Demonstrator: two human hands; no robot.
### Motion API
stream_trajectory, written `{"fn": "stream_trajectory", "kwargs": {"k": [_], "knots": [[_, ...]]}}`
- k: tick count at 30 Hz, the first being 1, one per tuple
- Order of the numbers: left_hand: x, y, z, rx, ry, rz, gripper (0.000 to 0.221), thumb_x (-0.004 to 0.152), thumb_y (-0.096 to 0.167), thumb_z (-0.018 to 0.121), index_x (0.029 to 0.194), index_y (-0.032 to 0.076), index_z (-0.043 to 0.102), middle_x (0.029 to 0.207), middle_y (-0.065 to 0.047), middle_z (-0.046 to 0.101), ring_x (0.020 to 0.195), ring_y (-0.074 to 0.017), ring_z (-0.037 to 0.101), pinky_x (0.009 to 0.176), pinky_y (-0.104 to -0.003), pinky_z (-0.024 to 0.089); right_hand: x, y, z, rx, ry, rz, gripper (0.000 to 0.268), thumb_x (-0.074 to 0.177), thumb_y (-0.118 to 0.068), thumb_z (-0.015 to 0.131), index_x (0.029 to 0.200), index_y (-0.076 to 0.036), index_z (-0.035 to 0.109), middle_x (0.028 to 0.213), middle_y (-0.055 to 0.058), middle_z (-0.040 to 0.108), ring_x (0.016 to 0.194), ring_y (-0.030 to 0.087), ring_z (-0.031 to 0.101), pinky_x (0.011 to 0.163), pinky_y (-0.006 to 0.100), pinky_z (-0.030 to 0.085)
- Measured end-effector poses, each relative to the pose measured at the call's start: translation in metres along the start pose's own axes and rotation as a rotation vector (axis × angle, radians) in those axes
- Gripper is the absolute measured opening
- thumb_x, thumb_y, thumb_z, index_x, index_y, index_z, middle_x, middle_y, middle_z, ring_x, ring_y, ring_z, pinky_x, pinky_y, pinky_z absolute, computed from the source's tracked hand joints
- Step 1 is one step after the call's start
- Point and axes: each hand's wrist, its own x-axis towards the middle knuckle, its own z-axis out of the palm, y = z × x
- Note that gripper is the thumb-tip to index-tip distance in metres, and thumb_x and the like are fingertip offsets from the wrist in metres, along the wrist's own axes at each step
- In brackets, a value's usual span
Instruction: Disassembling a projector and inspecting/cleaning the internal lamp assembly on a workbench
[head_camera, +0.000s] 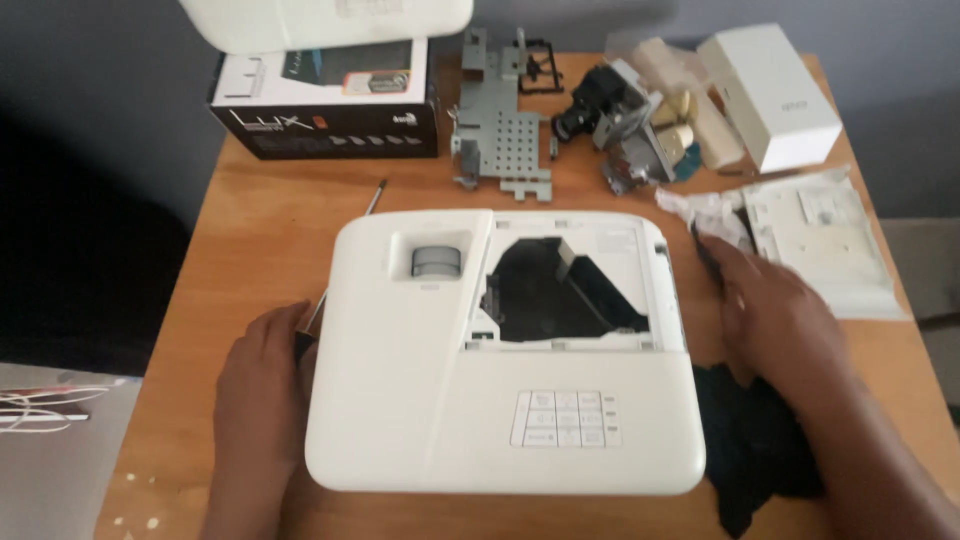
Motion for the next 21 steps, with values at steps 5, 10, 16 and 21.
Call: {"fn": "stream_trajectory", "kwargs": {"k": [5,10,16,21], "knots": [[0.007,0.028,-0.045,-0.211,0.097,0.018,0.043,0.091,0.008,0.053,0.133,0.007,0.062,0.133,-0.013,0.064,0.121,-0.0304,0.059,0.097,-0.045,0.047,-0.005,0.007,0.004,0.092,-0.051,0.04,0.053,0.089,-0.012,0.055,0.139,-0.027,0.063,0.134,0.003,0.067,0.12,0.028,0.064,0.089,0.047,0.052],[0.028,0.074,-0.096,-0.552,-0.123,0.256,0.046,0.096,0.024,0.052,0.14,0.011,0.056,0.151,-0.008,0.053,0.143,-0.0221,0.045,0.119,-0.039,0.029,-0.004,0.023,0.022,-0.044,0.047,-0.116,0.041,0.088,-0.022,0.058,0.125,-0.024,0.072,0.132,-0.003,0.066,0.121,0.024,0.063,0.089,0.048,0.056],[0.074,0.1,-0.071,-0.485,-0.214,0.508,0.053,0.096,0.042,0.057,0.142,0.017,0.055,0.161,-0.01,0.04,0.154,-0.0311,0.026,0.119,-0.051,0.019,-0.004,0.025,0.018,0.074,0.089,-0.268,0.008,0.09,-0.019,0.063,0.095,-0.015,0.069,0.101,0.003,0.072,0.094,0.026,0.069,0.085,0.039,0.053],[0.079,0.101,-0.046,-0.118,-0.16,0.58,0.068,0.096,0.057,0.052,0.153,0.023,0.043,0.161,-0.008,0.038,0.149,-0.034,0.03,0.109,-0.055,0.028,-0.006,0.013,0.006,0.164,-0.01,-0.173,0.01,0.088,-0.012,0.062,0.094,-0.014,0.069,0.1,0.0,0.072,0.096,0.022,0.068,0.078,0.039,0.051]]}}
